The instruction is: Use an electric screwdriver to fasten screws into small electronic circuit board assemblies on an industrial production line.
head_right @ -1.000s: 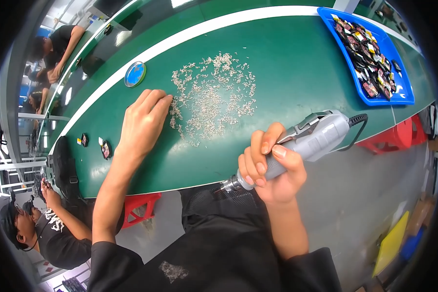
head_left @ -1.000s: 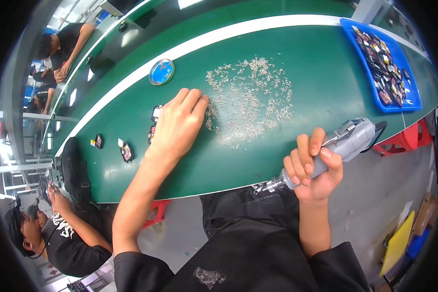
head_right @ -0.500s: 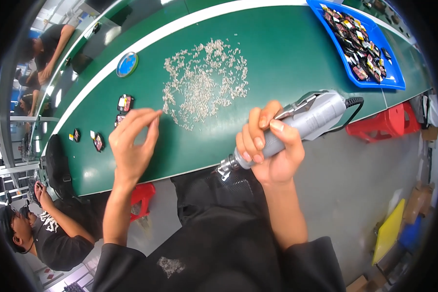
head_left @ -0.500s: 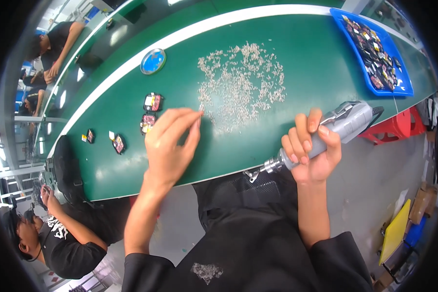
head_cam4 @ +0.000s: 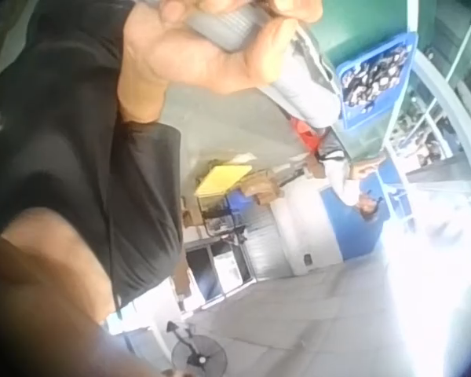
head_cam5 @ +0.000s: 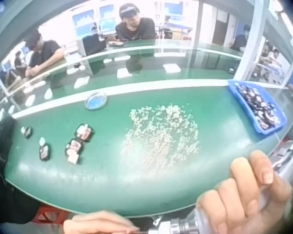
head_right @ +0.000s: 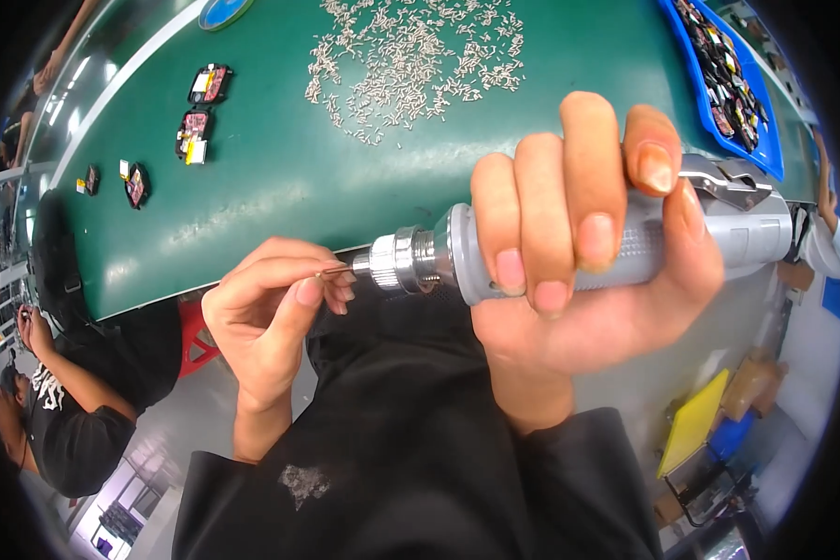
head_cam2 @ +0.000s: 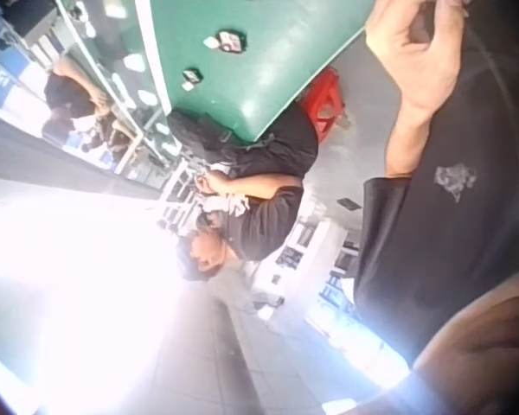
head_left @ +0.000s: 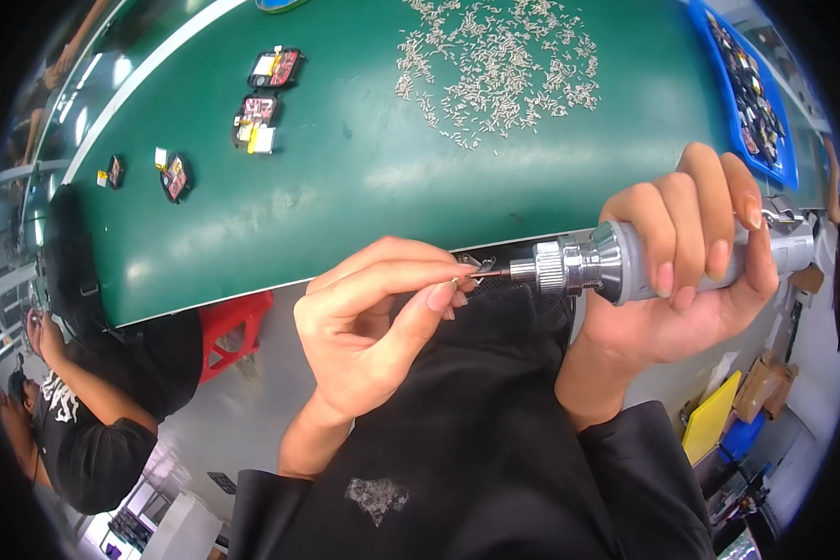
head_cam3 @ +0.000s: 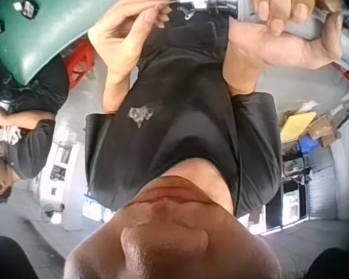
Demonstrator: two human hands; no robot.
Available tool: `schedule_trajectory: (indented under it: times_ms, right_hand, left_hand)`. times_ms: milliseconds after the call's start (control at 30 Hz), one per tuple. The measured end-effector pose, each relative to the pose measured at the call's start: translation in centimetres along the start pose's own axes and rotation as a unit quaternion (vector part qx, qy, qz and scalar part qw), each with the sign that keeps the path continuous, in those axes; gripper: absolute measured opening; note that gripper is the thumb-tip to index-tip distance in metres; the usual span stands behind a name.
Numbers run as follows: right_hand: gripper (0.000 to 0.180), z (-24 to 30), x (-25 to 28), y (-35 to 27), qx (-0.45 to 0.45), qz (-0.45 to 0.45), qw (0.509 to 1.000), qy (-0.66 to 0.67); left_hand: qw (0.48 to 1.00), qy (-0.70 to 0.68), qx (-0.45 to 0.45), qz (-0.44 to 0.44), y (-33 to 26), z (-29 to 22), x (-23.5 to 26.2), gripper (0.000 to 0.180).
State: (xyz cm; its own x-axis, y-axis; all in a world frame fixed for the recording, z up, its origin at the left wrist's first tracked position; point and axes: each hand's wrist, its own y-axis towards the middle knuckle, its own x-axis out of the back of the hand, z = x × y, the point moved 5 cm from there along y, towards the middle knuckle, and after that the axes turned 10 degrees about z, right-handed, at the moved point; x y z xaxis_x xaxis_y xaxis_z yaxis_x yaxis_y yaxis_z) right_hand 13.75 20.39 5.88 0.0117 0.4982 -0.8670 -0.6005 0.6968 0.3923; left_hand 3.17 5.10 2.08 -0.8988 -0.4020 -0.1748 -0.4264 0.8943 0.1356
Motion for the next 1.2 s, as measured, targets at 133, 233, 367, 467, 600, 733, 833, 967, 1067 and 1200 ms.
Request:
schedule_trajectory:
  times_ms: [133, 233, 367, 467, 600, 733, 833, 967, 1067, 1200]
  right_hand:
    - [0.014, -0.02, -0.13, -0.08, 0.002, -0.016, 1.000, -0.014]
    - [0.014, -0.11, -0.13, -0.07, -0.002, -0.023, 1.000, -0.007]
    - [0.013, -0.49, -0.09, -0.05, -0.013, -0.022, 1.000, 0.008]
    - [0.012, -0.36, 0.03, -0.14, -0.018, -0.019, 1.000, -0.014]
    - [0.013, -0.47, 0.03, -0.19, -0.009, -0.030, 0.999, 0.003]
    - [0.013, -0.59, 0.09, -0.19, -0.016, -0.025, 1.000, -0.002]
    - [0.013, -0.45, 0.02, -0.25, -0.026, -0.021, 0.999, -0.017]
    - [0.012, -0.52, 0.18, -0.17, -0.013, -0.021, 1.000, 0.000]
    - [0.012, -0.40, 0.22, -0.19, -0.013, -0.037, 0.999, -0.005]
    - [0.012, -0.27, 0.25, -0.28, -0.018, -0.035, 0.999, -0.011]
  left_hand:
    - [1.000, -0.008, -0.008, 0.009, -0.04, -0.08, -0.01, 0.014]
    - [1.000, -0.018, -0.004, 0.009, 0.08, 0.01, 0.13, 0.013]
    - [1.000, -0.012, -0.005, 0.015, 0.12, 0.08, 0.32, 0.013]
    - [0.999, 0.007, -0.020, 0.028, 0.44, 0.11, 0.15, 0.011]
    - [0.999, 0.030, -0.030, 0.028, 0.30, 0.06, 0.09, 0.012]
    - [0.999, 0.028, -0.025, 0.025, 0.23, 0.09, 0.08, 0.011]
    - [0.998, 0.048, -0.026, 0.039, 0.44, 0.05, 0.04, 0.011]
    - [0.998, 0.042, -0.018, 0.032, 0.25, 0.21, 0.41, 0.011]
    - [0.999, 0.030, -0.017, 0.031, 0.31, 0.24, 0.02, 0.011]
    - [1.000, 0.005, 0.001, 0.024, 0.33, 0.34, -0.10, 0.011]
